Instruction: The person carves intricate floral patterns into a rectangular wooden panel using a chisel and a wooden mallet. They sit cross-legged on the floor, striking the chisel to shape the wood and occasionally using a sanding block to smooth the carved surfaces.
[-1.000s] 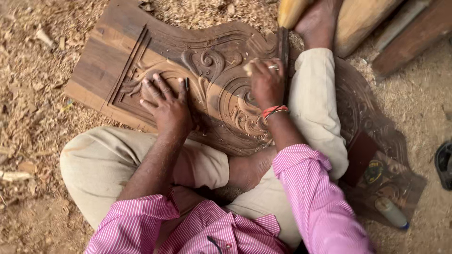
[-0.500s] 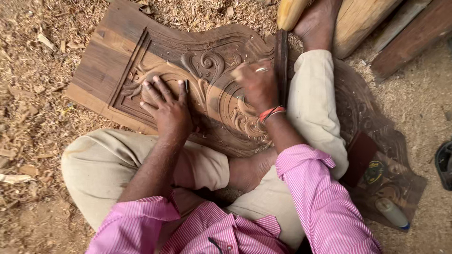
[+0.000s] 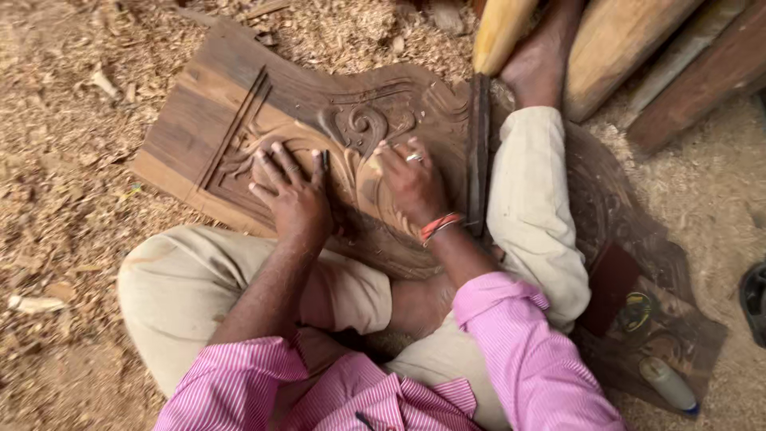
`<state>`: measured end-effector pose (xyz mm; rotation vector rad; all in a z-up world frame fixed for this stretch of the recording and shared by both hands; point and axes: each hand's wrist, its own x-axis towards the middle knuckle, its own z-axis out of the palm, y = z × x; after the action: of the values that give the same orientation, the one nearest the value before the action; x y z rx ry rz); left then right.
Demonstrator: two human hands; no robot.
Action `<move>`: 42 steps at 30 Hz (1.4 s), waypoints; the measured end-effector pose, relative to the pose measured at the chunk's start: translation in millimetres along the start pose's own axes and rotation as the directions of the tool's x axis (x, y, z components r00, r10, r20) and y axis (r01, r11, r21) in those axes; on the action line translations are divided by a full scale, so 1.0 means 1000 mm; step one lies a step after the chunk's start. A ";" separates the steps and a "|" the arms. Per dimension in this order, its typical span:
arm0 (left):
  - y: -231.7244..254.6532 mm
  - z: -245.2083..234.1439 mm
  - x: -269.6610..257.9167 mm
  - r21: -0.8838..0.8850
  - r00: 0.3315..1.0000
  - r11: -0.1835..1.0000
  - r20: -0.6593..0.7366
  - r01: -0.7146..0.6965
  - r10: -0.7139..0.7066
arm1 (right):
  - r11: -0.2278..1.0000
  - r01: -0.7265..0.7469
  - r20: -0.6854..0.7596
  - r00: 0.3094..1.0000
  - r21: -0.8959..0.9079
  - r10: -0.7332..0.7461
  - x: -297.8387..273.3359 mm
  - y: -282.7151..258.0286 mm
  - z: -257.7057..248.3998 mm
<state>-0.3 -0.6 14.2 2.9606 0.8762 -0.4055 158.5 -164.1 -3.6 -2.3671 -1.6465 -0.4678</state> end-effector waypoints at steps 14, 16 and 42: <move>0.002 0.004 0.009 -0.087 0.994 0.996 0.107 0.014 -0.005 | 0.991 -0.123 0.003 0.992 -0.055 0.123 -0.003 0.018 -0.005; 0.002 0.005 0.002 -0.059 0.999 0.998 0.040 0.019 -0.017 | 1.000 0.004 0.014 1.000 0.001 -0.004 -0.002 0.012 -0.006; 0.002 0.016 0.004 -0.074 1.000 0.997 -0.008 0.025 -0.026 | 0.999 0.054 0.154 0.987 0.005 -0.055 -0.010 -0.026 0.002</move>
<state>-0.3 -2.0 -2.7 2.8886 0.9099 -0.3534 131.1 -163.0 -9.0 -2.4165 -1.7800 -0.2999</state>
